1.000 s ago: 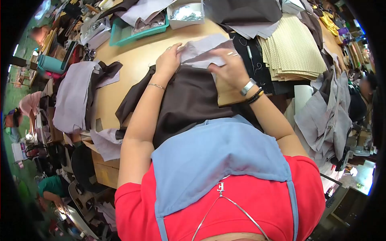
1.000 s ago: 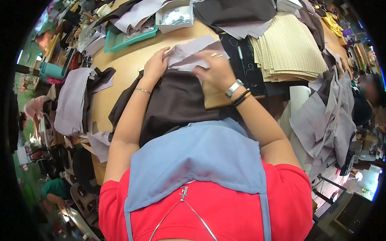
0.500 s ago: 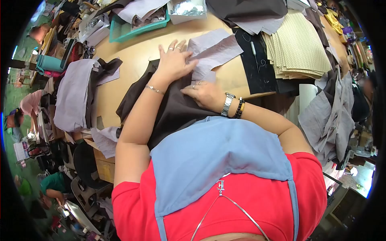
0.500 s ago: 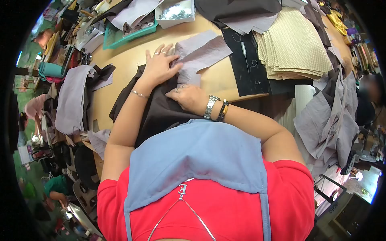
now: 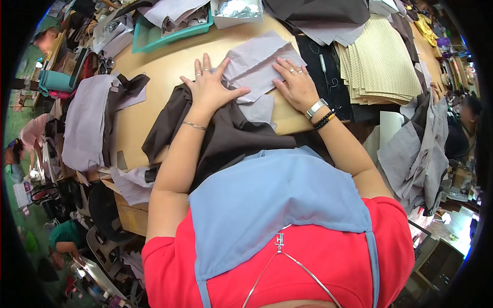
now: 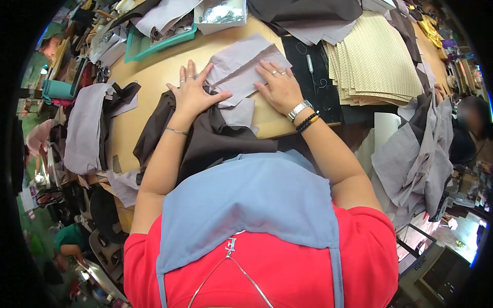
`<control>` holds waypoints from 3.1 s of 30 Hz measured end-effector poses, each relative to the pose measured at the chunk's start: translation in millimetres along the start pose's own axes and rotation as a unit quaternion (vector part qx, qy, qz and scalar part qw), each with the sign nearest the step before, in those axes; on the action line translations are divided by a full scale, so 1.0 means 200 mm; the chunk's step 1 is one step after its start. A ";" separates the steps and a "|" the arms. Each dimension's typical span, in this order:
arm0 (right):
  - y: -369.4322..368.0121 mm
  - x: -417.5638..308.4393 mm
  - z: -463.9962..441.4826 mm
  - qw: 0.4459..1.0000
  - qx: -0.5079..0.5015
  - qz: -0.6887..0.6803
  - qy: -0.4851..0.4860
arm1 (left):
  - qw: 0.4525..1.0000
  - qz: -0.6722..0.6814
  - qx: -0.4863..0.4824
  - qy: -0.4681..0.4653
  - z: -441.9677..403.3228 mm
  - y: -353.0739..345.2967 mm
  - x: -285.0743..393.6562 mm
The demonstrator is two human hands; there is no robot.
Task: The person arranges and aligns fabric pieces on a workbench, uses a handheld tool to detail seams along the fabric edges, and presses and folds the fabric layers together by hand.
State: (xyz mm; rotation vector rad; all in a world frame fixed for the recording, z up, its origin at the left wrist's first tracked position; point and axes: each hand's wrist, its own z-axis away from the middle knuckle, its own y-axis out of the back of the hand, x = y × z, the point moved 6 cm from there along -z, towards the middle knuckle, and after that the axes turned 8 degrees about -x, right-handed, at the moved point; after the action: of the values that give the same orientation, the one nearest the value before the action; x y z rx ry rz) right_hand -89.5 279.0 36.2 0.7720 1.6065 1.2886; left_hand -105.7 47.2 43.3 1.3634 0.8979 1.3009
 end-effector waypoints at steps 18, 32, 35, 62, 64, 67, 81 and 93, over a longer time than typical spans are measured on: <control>0.12 0.06 -0.05 0.995 0.096 0.001 -0.022 | 1.000 0.024 0.007 0.006 0.05 0.01 -0.11; 0.24 0.60 0.16 0.972 0.107 -0.051 -0.202 | 0.999 0.024 -0.001 -0.023 0.04 -0.02 -0.12; 0.23 0.63 0.16 0.972 0.042 -0.049 -0.226 | 0.999 0.020 0.020 -0.031 0.05 -0.02 -0.12; 0.20 -0.38 -0.27 0.924 -0.052 -0.374 0.070 | 0.999 0.038 0.002 -0.024 0.05 -0.03 -0.12; 0.20 -0.37 -0.27 0.926 -0.054 -0.368 0.069 | 0.999 0.039 0.007 -0.026 0.05 -0.03 -0.12; 0.22 -0.37 -0.27 0.927 -0.041 -0.364 0.083 | 0.999 0.037 0.010 -0.027 0.05 -0.03 -0.11; 0.19 -0.36 -0.29 0.927 -0.053 -0.361 0.084 | 0.998 0.034 0.033 -0.035 0.05 -0.04 -0.12; 0.30 -0.20 -0.26 0.959 0.026 -0.279 0.034 | 0.999 0.014 0.016 -0.024 0.04 -0.03 -0.11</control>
State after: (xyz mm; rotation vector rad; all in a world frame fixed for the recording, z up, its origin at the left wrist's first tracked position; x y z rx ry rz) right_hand -124.8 239.2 106.6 0.2663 1.7520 0.8701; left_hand -99.7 25.2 32.8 1.4311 0.8739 1.2749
